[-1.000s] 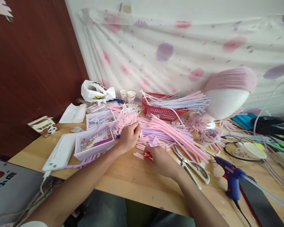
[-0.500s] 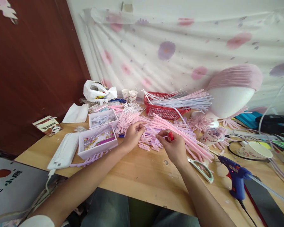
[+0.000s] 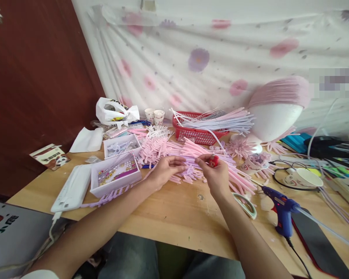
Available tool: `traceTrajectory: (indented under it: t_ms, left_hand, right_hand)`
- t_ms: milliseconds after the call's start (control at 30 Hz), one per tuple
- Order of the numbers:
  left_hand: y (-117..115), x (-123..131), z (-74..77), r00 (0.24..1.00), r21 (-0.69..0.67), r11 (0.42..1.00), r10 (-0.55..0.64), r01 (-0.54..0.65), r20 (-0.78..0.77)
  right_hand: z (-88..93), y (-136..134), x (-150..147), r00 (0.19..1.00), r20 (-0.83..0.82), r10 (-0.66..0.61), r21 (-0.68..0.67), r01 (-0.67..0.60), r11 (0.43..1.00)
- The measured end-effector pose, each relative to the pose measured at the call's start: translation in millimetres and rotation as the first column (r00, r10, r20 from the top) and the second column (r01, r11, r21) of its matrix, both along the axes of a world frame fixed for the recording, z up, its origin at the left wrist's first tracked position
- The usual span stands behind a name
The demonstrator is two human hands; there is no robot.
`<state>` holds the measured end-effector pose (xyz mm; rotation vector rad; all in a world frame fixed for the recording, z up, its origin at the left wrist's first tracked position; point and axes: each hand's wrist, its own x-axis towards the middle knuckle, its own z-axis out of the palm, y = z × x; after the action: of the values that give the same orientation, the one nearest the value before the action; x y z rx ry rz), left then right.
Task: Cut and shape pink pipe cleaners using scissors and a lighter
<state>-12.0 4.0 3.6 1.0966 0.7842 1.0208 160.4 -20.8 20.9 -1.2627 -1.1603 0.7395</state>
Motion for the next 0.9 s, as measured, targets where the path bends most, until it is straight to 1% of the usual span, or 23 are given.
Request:
traceTrajectory:
  t_ms: [33, 67, 100, 133, 167, 200, 233, 267, 300, 333, 367, 400, 433, 467, 500, 567, 600, 633, 667, 700, 767, 833, 900]
  left_hand:
    - [-2, -1, 0.7, 0.995, 0.078, 0.996, -0.038, 0.045, -0.092]
    - [-5, -1, 1.4, 0.975, 0.152, 0.980, -0.099, 0.131, -0.200]
    - [-8, -1, 1.7, 0.939, 0.214, 0.947, -0.168, 0.238, -0.300]
    - [-12, -1, 1.3, 0.903, 0.281, 0.905, -0.199, 0.318, -0.382]
    - [-15, 0, 0.1, 0.857, 0.348, 0.848, -0.210, 0.399, -0.470]
    - [-18, 1, -1.9, 0.803, 0.407, 0.770, -0.219, 0.491, -0.554]
    - [-21, 2, -4.3, 0.762, 0.456, 0.696, -0.205, 0.555, -0.615]
    - [-24, 4, -6.9, 0.728, 0.493, 0.627, -0.180, 0.603, -0.662]
    - [-26, 5, -9.1, 0.702, 0.517, 0.571, -0.156, 0.638, -0.695]
    - [-27, 6, -10.7, 0.686, 0.531, 0.534, -0.135, 0.658, -0.715]
    - [-28, 7, -11.4, 0.677, 0.536, 0.515, -0.123, 0.669, -0.726]
    - [-29, 7, -11.3, 0.675, 0.536, 0.513, -0.121, 0.670, -0.728]
    - [-30, 8, -10.2, 0.683, 0.532, 0.532, -0.125, 0.659, -0.720]
    - [-30, 8, -8.5, 0.706, 0.526, 0.579, -0.126, 0.623, -0.697]
    - [-30, 8, -6.4, 0.745, 0.517, 0.650, -0.116, 0.557, -0.657]
    - [-27, 8, -1.7, 0.854, 0.467, 0.819, -0.053, 0.333, -0.517]
    - [-25, 8, 0.7, 0.908, 0.414, 0.888, -0.009, 0.199, -0.418]
    - [-23, 8, 3.0, 0.952, 0.348, 0.934, 0.036, 0.075, -0.303]
    - [-20, 7, 5.1, 0.981, 0.271, 0.963, 0.065, -0.013, -0.183]
    - [-18, 7, 7.0, 0.994, 0.193, 0.979, 0.083, -0.068, -0.071]
    - [-14, 7, 9.8, 0.990, 0.064, 0.991, 0.110, -0.116, 0.087]
    - [-13, 7, 10.8, 0.981, -0.016, 0.992, 0.127, -0.126, 0.149]
    - [-13, 8, 9.7, 0.972, -0.069, 0.988, 0.147, -0.136, 0.183]
  right_hand:
    - [0.5, 1, 3, 0.999, -0.019, -0.046, 0.015, 0.047, 0.999]
    - [0.7, 2, 5, 0.996, -0.033, -0.082, 0.028, 0.082, 0.996]
    - [0.8, 2, 7, 0.994, -0.042, -0.101, 0.032, 0.102, 0.994]
    - [0.5, 3, 8, 0.993, -0.049, -0.105, 0.029, 0.106, 0.994]
    - [0.0, 3, 8, 0.994, -0.053, -0.099, 0.023, 0.100, 0.995]
    - [-0.6, 2, 7, 0.995, -0.055, -0.087, 0.014, 0.088, 0.996]
    - [-1.4, 2, 6, 0.996, -0.055, -0.075, 0.008, 0.076, 0.997]
    - [-2.0, 1, 5, 0.997, -0.050, -0.065, 0.005, 0.066, 0.998]
    - [-2.6, 1, 3, 0.997, -0.043, -0.059, 0.008, 0.059, 0.998]
    - [-3.0, 1, 2, 0.998, -0.033, -0.054, 0.011, 0.054, 0.998]
    - [-3.2, 0, 1, 0.998, -0.026, -0.050, 0.014, 0.050, 0.999]
    - [-3.3, 0, 1, 0.999, -0.023, -0.045, 0.015, 0.045, 0.999]
    - [-3.3, 0, 1, 0.999, -0.024, -0.040, 0.017, 0.041, 0.999]
    - [-3.1, 0, 1, 0.999, -0.027, -0.039, 0.019, 0.039, 0.999]
    - [-2.8, 0, 1, 0.999, -0.030, -0.039, 0.024, 0.040, 0.999]
    - [-1.8, 0, 1, 0.998, -0.038, -0.044, 0.032, 0.045, 0.998]
    - [-1.1, 0, 1, 0.998, -0.046, -0.040, 0.027, 0.041, 0.999]
    - [-0.4, -1, 0, 0.998, -0.056, -0.029, 0.015, 0.030, 0.999]
    - [0.4, -2, -2, 0.998, -0.069, -0.008, -0.004, 0.008, 1.000]
    - [1.1, -2, -3, 0.996, -0.084, 0.021, -0.029, -0.024, 0.999]
    - [1.9, -4, -7, 0.990, -0.115, 0.086, -0.073, -0.095, 0.993]
    - [1.7, -5, -9, 0.981, -0.132, 0.143, -0.096, -0.156, 0.983]
    - [0.4, -6, -10, 0.974, -0.157, 0.165, -0.100, -0.182, 0.978]
